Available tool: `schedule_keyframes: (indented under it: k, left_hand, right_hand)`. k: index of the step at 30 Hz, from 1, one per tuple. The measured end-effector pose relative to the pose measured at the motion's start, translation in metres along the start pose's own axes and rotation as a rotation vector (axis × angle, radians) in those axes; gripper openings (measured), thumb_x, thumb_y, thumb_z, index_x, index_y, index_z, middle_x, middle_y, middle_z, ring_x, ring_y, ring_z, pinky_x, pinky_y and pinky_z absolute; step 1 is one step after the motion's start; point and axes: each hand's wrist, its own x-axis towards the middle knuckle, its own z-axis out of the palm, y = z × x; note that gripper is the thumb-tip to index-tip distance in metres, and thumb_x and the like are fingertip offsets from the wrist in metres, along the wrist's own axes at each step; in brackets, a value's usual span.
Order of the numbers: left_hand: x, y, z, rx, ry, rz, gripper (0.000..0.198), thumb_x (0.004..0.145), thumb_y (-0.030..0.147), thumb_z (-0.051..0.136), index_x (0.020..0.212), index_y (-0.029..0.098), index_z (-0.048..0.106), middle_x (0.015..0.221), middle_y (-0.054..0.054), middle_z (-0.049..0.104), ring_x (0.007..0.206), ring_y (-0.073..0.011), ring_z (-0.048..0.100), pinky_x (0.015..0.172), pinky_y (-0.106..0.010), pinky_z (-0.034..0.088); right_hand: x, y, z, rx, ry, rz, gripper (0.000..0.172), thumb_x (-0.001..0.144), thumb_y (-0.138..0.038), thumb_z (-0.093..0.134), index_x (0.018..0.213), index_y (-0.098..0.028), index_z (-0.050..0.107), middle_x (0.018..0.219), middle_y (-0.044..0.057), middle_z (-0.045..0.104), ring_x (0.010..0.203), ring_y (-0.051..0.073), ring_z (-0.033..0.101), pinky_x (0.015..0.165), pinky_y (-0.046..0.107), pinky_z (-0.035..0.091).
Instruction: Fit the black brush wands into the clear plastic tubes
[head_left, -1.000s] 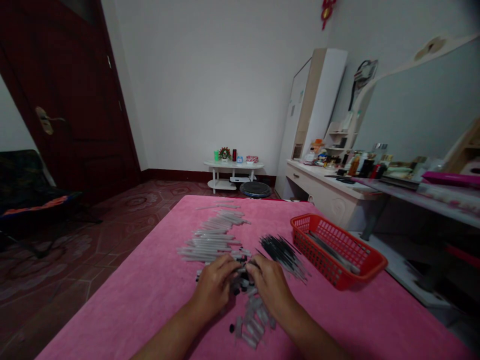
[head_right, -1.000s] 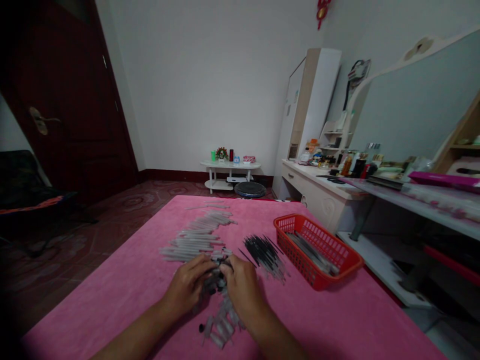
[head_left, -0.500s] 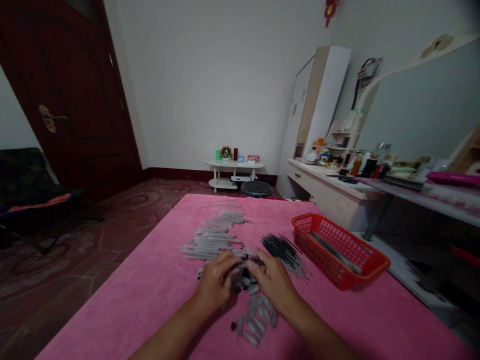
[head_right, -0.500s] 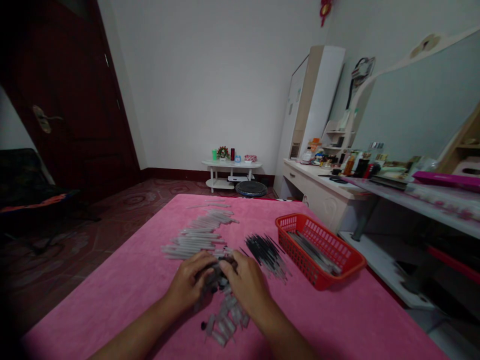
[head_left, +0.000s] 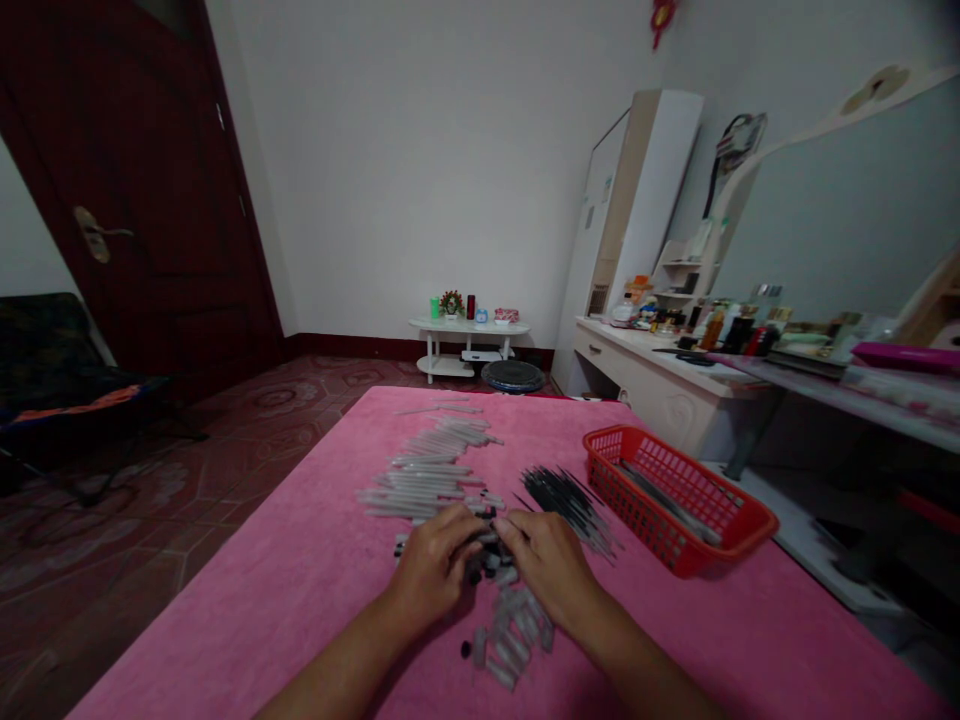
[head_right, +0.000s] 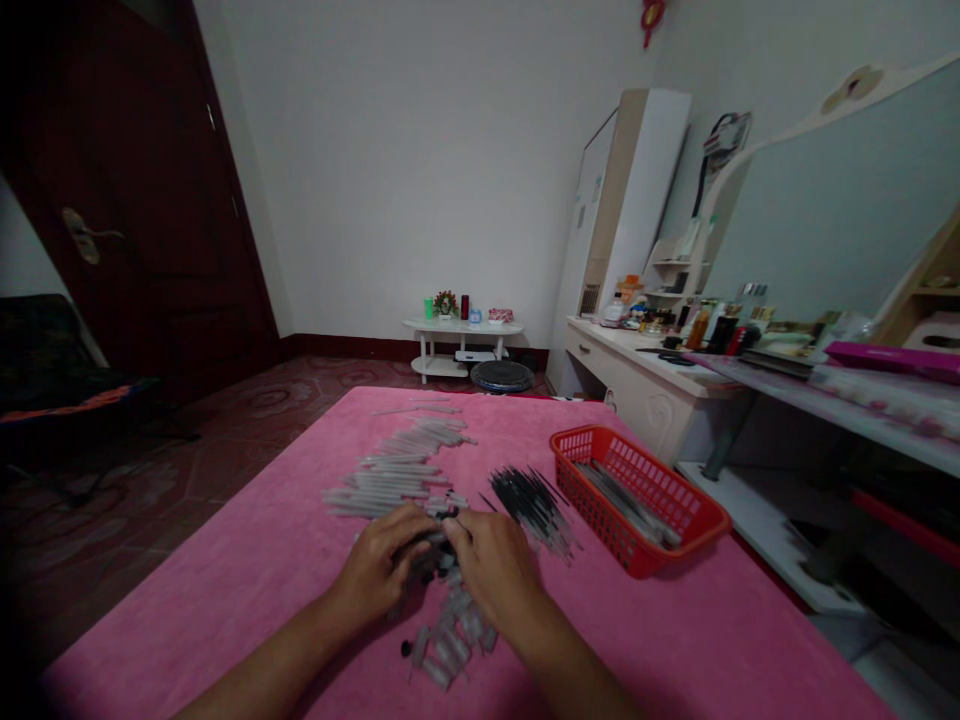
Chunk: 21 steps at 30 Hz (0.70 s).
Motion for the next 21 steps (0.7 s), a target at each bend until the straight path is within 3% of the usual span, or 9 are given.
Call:
schedule_keyframes:
  k: [4,9,13,17,21]
  left_hand:
    - [0.001,0.000,-0.001,-0.006,0.022,-0.021,0.022,0.089,0.021,0.045,0.100,0.018,0.064,0.087,-0.008,0.061,0.083,-0.0174,0.056,0.073,-0.028,0.043]
    - [0.002,0.001,-0.001,-0.019,0.007,-0.006,0.023,0.088,0.019,0.046,0.103,0.018,0.064,0.089,-0.008,0.061,0.084,-0.0177,0.056,0.074,-0.029,0.044]
    - [0.001,0.000,-0.001,-0.016,0.026,-0.020,0.023,0.088,0.021,0.046,0.101,0.017,0.065,0.088,-0.008,0.061,0.083,-0.0176,0.057,0.074,-0.029,0.045]
    - [0.001,-0.001,-0.001,-0.038,0.012,0.004,0.024,0.089,0.021,0.046,0.103,0.017,0.065,0.089,-0.009,0.062,0.084,-0.0175,0.057,0.075,-0.029,0.045]
    - [0.001,0.000,-0.001,-0.031,0.020,-0.014,0.025,0.089,0.022,0.045,0.103,0.017,0.065,0.089,-0.009,0.062,0.084,-0.0181,0.057,0.074,-0.030,0.046]
  right_hand:
    - [0.001,0.000,-0.004,0.004,0.012,-0.010,0.020,0.083,-0.034,0.054,0.073,-0.018,0.059,0.065,-0.001,0.057,0.060,0.011,0.048,0.055,0.022,0.025]
    - [0.002,-0.001,-0.009,-0.038,-0.037,0.005,0.032,0.089,-0.035,0.044,0.065,-0.018,0.057,0.057,-0.002,0.052,0.056,0.011,0.045,0.054,0.023,0.024]
    - [0.002,-0.001,-0.011,-0.018,-0.036,-0.008,0.017,0.083,-0.032,0.053,0.074,-0.018,0.060,0.065,-0.002,0.057,0.060,0.012,0.048,0.055,0.022,0.026]
    - [0.002,-0.003,-0.012,-0.022,-0.053,-0.001,0.029,0.088,-0.034,0.045,0.068,-0.018,0.059,0.061,-0.001,0.056,0.059,0.012,0.048,0.056,0.023,0.026]
    - [0.002,-0.005,-0.013,-0.021,-0.042,-0.008,0.016,0.083,-0.031,0.054,0.074,-0.018,0.059,0.066,-0.001,0.058,0.061,0.012,0.048,0.056,0.022,0.026]
